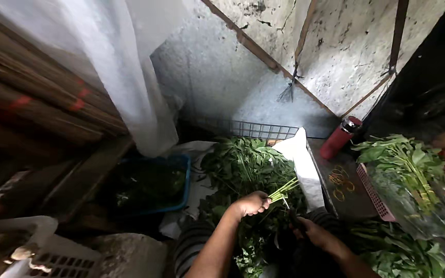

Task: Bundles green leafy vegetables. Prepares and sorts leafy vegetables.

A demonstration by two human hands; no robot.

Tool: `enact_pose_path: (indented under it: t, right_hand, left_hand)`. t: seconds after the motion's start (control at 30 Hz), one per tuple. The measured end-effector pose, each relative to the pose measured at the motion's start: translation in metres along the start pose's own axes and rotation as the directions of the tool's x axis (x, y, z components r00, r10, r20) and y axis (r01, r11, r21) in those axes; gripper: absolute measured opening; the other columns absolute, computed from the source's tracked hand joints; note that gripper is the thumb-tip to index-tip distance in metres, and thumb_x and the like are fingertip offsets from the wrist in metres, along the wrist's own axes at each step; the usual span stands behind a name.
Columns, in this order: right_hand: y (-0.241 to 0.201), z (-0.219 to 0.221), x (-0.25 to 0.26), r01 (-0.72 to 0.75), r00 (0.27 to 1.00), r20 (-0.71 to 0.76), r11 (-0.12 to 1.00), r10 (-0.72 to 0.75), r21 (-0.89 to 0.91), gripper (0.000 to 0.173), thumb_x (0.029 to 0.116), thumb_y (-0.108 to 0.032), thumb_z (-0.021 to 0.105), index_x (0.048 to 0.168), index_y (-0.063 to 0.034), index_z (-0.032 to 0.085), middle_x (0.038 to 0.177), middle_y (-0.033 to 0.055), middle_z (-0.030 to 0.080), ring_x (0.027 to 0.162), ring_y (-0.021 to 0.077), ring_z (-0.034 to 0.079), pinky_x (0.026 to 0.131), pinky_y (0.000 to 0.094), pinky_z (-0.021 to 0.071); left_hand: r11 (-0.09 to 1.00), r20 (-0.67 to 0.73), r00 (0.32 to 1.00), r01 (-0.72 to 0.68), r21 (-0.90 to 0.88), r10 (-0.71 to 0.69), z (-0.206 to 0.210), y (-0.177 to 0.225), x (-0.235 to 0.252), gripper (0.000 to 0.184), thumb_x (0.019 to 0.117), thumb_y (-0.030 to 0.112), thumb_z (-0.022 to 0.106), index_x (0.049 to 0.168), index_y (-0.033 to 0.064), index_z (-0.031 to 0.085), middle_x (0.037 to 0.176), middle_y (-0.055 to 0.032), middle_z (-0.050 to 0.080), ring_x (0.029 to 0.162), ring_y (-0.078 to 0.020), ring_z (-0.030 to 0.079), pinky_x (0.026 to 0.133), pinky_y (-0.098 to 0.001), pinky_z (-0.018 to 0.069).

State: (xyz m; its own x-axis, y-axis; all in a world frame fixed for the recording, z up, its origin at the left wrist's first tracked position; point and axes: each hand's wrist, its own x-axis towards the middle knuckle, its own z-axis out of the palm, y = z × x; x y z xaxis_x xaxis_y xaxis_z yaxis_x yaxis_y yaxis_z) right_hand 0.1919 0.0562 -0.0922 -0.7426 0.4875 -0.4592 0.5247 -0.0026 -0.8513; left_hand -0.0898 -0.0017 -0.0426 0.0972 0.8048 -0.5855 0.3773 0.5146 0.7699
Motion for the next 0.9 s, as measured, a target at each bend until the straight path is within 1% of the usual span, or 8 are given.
enact_pose_path:
  t: [0.1, 0.2, 0.33, 0.43, 0.5, 0.6, 0.77, 0.9]
  right_hand:
    - [0.005, -0.002, 0.008, 0.027, 0.999, 0.023, 0.998, -0.029, 0.059, 0.056, 0.0977, -0.041, 0.060, 0.142, -0.0069, 0.048, 0.110, 0.0046, 0.062, 0.091, 0.0106, 0.061, 0.083, 0.0312, 0.0531]
    - [-0.001, -0.001, 0.007, 0.003, 1.000, -0.003, 0.996, -0.002, 0.087, 0.054, 0.0959, -0.045, 0.061, 0.133, -0.0067, 0.056, 0.101, 0.0042, 0.063, 0.085, 0.0121, 0.062, 0.080, 0.0336, 0.0548]
    - [-0.003, 0.007, 0.004, -0.031, 0.998, -0.046, 0.992, 0.036, 0.119, 0.039, 0.1000, -0.037, 0.057, 0.119, -0.0030, 0.061, 0.091, 0.0046, 0.065, 0.077, 0.0136, 0.065, 0.074, 0.0332, 0.0574]
    - [0.003, 0.009, 0.004, -0.030, 1.000, 0.010, 0.994, 0.029, 0.109, 0.044, 0.0945, -0.031, 0.062, 0.128, -0.0028, 0.055, 0.100, 0.0054, 0.063, 0.084, 0.0131, 0.064, 0.081, 0.0339, 0.0565]
    - [0.005, 0.010, 0.003, -0.022, 0.999, 0.031, 0.997, 0.019, 0.078, 0.054, 0.0908, -0.036, 0.063, 0.134, -0.0054, 0.052, 0.104, 0.0044, 0.062, 0.089, 0.0115, 0.062, 0.083, 0.0329, 0.0542]
    - [0.000, 0.007, 0.004, -0.007, 1.000, -0.005, 0.999, 0.007, 0.049, 0.051, 0.0933, -0.038, 0.061, 0.133, -0.0059, 0.055, 0.102, 0.0047, 0.062, 0.087, 0.0120, 0.061, 0.081, 0.0329, 0.0540]
    - [0.000, 0.010, 0.003, -0.010, 0.998, -0.061, 0.992, 0.018, 0.122, 0.037, 0.0983, -0.033, 0.060, 0.119, -0.0030, 0.062, 0.091, 0.0044, 0.065, 0.077, 0.0128, 0.065, 0.074, 0.0327, 0.0570]
    - [0.003, 0.018, -0.001, -0.004, 0.998, -0.067, 0.963, 0.023, 0.270, 0.027, 0.1000, -0.029, 0.059, 0.106, -0.0040, 0.064, 0.078, 0.0002, 0.064, 0.067, 0.0104, 0.064, 0.067, 0.0289, 0.0573]
  left_hand:
    - [0.995, 0.045, 0.999, 0.021, 0.098, -0.025, 0.009, 0.003, 0.003, 0.025, 0.1108, 0.032, 0.045, 0.113, 0.0105, 0.058, 0.070, 0.0038, 0.045, 0.049, -0.0054, 0.035, 0.046, -0.0210, 0.0304]
    - [0.996, 0.045, 0.998, 0.029, 0.083, -0.033, 0.009, 0.001, 0.006, 0.024, 0.1108, 0.032, 0.045, 0.111, 0.0111, 0.056, 0.068, 0.0041, 0.044, 0.047, -0.0049, 0.034, 0.044, -0.0200, 0.0286]
    - [0.997, 0.053, 0.998, 0.043, 0.068, -0.046, 0.002, -0.003, 0.006, 0.025, 0.1109, 0.033, 0.045, 0.113, 0.0109, 0.057, 0.067, 0.0044, 0.043, 0.047, -0.0045, 0.033, 0.043, -0.0194, 0.0272]
    - [0.999, 0.060, 0.997, 0.038, 0.027, -0.039, -0.002, -0.006, 0.008, 0.025, 0.1106, 0.033, 0.046, 0.112, 0.0105, 0.057, 0.065, 0.0047, 0.043, 0.045, -0.0039, 0.032, 0.041, -0.0186, 0.0266]
    - [0.999, 0.074, 0.996, 0.040, 0.029, -0.043, -0.001, -0.006, 0.009, 0.025, 0.1103, 0.033, 0.047, 0.111, 0.0101, 0.057, 0.065, 0.0046, 0.043, 0.045, -0.0040, 0.033, 0.042, -0.0188, 0.0271]
    - [0.996, 0.104, 0.993, 0.041, 0.082, -0.049, 0.001, -0.001, 0.009, 0.025, 0.1102, 0.033, 0.047, 0.112, 0.0108, 0.057, 0.069, 0.0041, 0.046, 0.047, -0.0045, 0.035, 0.044, -0.0199, 0.0291]
    - [0.997, 0.111, 0.993, 0.043, 0.068, -0.050, -0.004, 0.000, 0.008, 0.023, 0.1102, 0.031, 0.047, 0.110, 0.0106, 0.056, 0.066, 0.0047, 0.044, 0.045, -0.0039, 0.033, 0.041, -0.0192, 0.0277]
    - [0.999, 0.136, 0.990, 0.031, -0.009, -0.029, -0.010, -0.007, 0.016, 0.020, 0.1099, 0.029, 0.048, 0.108, 0.0107, 0.056, 0.063, 0.0052, 0.043, 0.043, -0.0028, 0.032, 0.039, -0.0172, 0.0266]
